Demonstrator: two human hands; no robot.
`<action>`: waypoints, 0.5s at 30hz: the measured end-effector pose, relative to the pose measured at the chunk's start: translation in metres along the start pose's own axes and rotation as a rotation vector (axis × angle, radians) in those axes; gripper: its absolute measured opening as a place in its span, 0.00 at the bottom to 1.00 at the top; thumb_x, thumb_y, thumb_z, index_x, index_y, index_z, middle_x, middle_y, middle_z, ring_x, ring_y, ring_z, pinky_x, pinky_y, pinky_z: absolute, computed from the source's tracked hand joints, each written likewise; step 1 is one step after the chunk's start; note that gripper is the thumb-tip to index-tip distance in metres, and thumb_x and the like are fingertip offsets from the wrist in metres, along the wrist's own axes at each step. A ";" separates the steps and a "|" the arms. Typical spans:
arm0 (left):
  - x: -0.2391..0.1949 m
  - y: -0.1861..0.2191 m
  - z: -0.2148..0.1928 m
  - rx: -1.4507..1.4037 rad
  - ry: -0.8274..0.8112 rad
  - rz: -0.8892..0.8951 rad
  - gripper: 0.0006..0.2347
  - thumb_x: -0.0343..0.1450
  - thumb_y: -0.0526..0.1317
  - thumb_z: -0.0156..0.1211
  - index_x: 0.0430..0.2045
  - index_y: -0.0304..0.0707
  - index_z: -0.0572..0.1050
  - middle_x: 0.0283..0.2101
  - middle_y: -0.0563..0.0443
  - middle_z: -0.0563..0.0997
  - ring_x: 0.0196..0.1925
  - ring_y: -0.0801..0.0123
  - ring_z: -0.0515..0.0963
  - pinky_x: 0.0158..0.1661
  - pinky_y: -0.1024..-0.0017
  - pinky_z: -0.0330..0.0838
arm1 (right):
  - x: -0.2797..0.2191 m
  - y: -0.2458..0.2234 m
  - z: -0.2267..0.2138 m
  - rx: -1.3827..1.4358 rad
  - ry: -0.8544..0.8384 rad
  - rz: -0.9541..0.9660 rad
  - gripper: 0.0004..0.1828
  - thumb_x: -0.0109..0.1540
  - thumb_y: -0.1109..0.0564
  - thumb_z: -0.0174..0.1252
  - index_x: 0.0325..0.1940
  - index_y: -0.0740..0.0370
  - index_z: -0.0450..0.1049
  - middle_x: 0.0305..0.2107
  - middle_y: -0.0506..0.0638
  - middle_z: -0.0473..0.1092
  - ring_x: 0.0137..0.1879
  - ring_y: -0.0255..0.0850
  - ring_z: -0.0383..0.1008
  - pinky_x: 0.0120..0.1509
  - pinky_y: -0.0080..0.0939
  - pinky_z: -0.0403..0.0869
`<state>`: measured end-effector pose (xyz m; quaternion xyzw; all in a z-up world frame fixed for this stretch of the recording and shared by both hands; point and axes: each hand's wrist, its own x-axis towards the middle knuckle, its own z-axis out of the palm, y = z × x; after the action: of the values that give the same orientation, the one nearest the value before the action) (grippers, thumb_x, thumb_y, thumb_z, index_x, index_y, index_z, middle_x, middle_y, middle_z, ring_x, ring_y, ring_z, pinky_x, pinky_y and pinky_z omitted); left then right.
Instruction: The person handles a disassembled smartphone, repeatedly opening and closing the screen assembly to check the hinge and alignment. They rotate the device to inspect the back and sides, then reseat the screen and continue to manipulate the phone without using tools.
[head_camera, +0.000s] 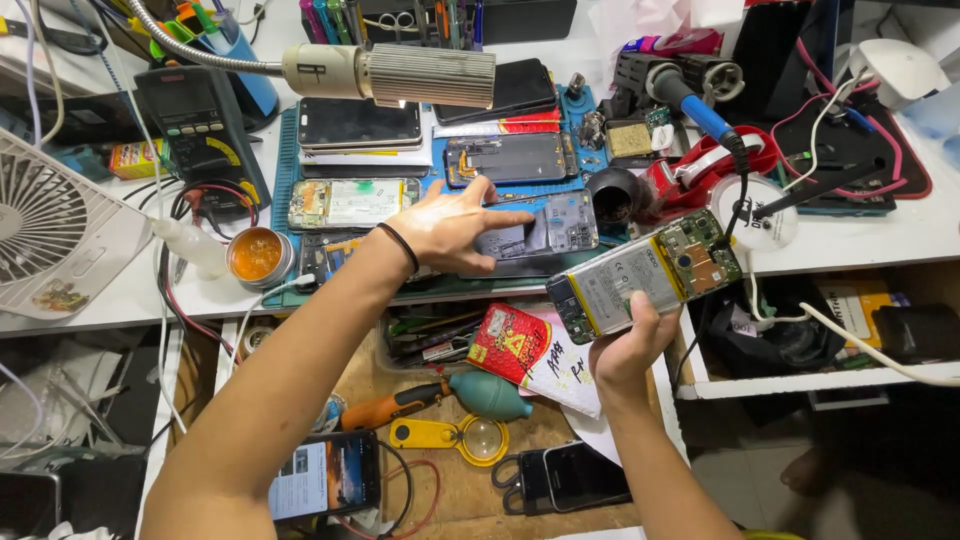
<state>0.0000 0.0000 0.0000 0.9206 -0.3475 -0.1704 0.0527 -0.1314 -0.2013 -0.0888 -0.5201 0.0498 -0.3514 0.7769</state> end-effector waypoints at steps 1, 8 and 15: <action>-0.001 0.001 -0.003 0.000 -0.002 0.003 0.33 0.68 0.48 0.66 0.71 0.66 0.61 0.61 0.39 0.64 0.47 0.54 0.83 0.66 0.28 0.46 | 0.000 0.001 0.000 -0.002 0.003 0.000 0.30 0.65 0.55 0.46 0.73 0.51 0.54 0.56 0.51 0.62 0.58 0.39 0.66 0.66 0.54 0.72; 0.002 -0.003 -0.002 -0.105 0.099 0.006 0.34 0.67 0.50 0.66 0.71 0.62 0.61 0.56 0.39 0.64 0.51 0.43 0.81 0.63 0.32 0.55 | -0.002 0.006 0.000 -0.022 0.004 -0.058 0.27 0.67 0.54 0.46 0.71 0.54 0.55 0.58 0.54 0.62 0.60 0.42 0.64 0.68 0.57 0.70; -0.003 -0.018 0.033 -0.013 0.433 -0.149 0.34 0.59 0.64 0.64 0.57 0.54 0.61 0.50 0.50 0.65 0.43 0.42 0.84 0.49 0.49 0.72 | -0.001 0.034 -0.022 -0.033 -0.054 0.093 0.30 0.64 0.56 0.48 0.71 0.57 0.58 0.53 0.57 0.65 0.57 0.45 0.69 0.64 0.59 0.74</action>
<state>-0.0028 0.0161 -0.0338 0.9584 -0.2580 0.0255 0.1194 -0.1255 -0.2102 -0.1277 -0.5393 0.0586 -0.2998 0.7848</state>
